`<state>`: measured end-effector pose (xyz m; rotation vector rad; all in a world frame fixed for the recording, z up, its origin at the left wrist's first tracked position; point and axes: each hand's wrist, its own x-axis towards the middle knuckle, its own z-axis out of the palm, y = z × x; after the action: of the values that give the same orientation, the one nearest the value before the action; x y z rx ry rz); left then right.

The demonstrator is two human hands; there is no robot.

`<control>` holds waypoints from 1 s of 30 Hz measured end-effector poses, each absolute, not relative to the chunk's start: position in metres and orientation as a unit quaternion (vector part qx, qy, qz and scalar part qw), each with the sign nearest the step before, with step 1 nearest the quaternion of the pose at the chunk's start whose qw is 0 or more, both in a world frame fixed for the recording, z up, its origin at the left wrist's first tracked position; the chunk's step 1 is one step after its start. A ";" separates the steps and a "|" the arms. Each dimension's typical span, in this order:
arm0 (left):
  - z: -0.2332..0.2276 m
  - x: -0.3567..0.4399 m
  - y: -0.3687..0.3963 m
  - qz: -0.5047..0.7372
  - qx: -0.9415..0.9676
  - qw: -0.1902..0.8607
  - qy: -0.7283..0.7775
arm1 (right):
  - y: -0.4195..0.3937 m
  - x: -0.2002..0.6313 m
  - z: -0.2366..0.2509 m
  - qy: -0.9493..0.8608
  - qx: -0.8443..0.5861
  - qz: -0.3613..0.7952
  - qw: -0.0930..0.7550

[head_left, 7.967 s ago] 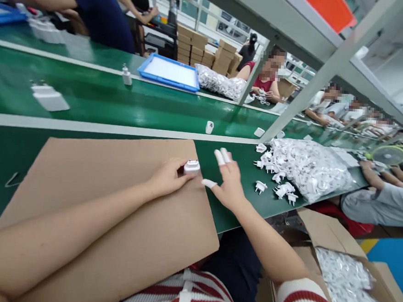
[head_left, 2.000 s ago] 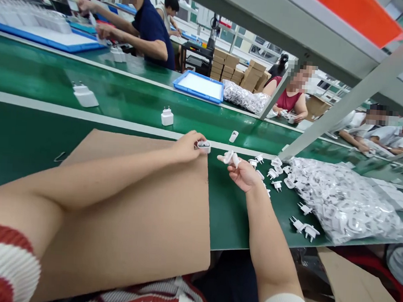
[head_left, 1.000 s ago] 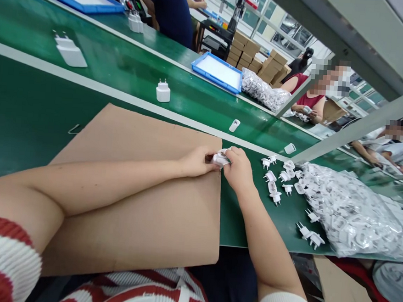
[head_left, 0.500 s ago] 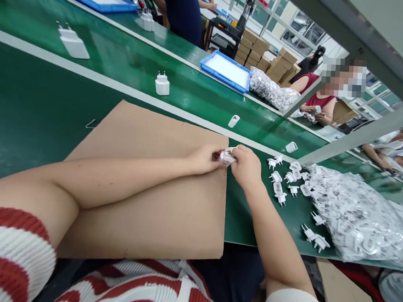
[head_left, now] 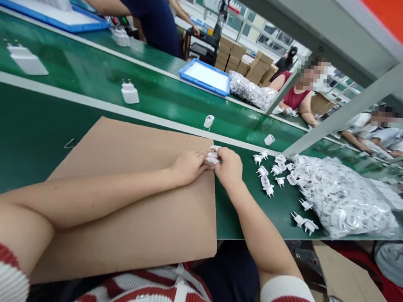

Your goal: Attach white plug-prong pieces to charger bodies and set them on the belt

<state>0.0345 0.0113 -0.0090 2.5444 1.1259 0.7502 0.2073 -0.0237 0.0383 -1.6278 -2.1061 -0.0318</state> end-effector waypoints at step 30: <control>0.014 0.008 0.214 0.126 0.860 0.115 0.481 | 0.006 0.275 0.030 -0.459 -0.526 0.465 0.545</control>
<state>0.0080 0.2142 0.0137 2.5193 1.4105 0.3690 0.2755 0.0057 0.0302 -1.2477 -1.0878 1.1024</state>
